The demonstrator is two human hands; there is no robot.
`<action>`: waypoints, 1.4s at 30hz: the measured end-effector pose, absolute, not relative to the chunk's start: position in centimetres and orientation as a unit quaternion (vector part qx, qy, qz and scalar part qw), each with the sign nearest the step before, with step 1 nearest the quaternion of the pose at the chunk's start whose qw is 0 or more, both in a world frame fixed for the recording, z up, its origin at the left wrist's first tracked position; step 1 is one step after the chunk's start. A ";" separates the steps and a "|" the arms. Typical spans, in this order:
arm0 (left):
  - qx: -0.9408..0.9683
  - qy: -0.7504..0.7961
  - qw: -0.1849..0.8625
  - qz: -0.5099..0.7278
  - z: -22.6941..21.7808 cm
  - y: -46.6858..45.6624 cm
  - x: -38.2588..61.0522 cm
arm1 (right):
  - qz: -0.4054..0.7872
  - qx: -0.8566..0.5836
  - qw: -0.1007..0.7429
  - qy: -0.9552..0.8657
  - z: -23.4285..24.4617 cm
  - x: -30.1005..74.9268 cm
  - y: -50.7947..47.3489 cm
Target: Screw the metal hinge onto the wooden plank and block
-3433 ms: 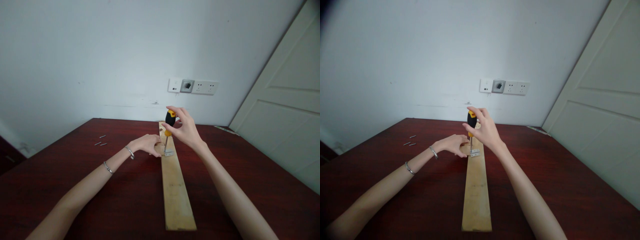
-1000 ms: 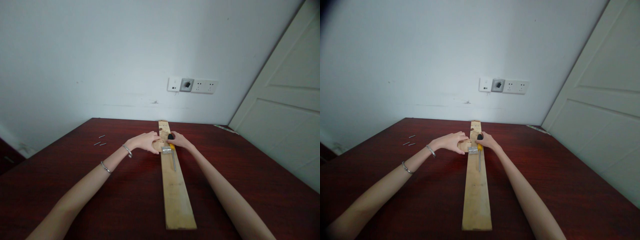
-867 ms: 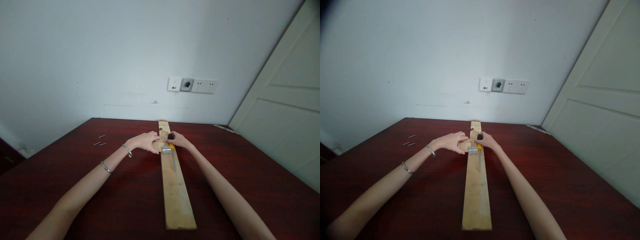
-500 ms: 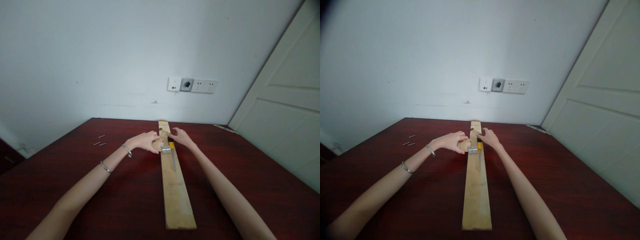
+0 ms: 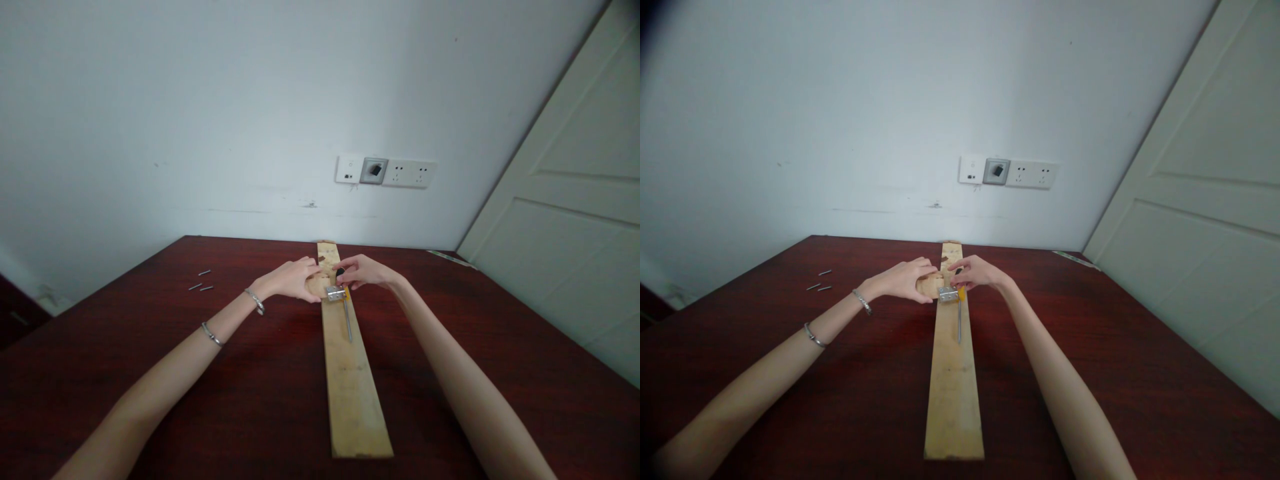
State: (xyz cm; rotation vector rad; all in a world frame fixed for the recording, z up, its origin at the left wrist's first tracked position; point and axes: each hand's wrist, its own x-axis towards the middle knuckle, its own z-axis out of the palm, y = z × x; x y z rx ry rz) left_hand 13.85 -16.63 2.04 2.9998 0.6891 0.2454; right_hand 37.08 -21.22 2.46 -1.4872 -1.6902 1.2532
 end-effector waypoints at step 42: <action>0.967 0.250 -0.018 0.048 2.8 -17.2 13.7 | 0.498 -0.533 0.302 -0.613 1.4 36.2 -20.7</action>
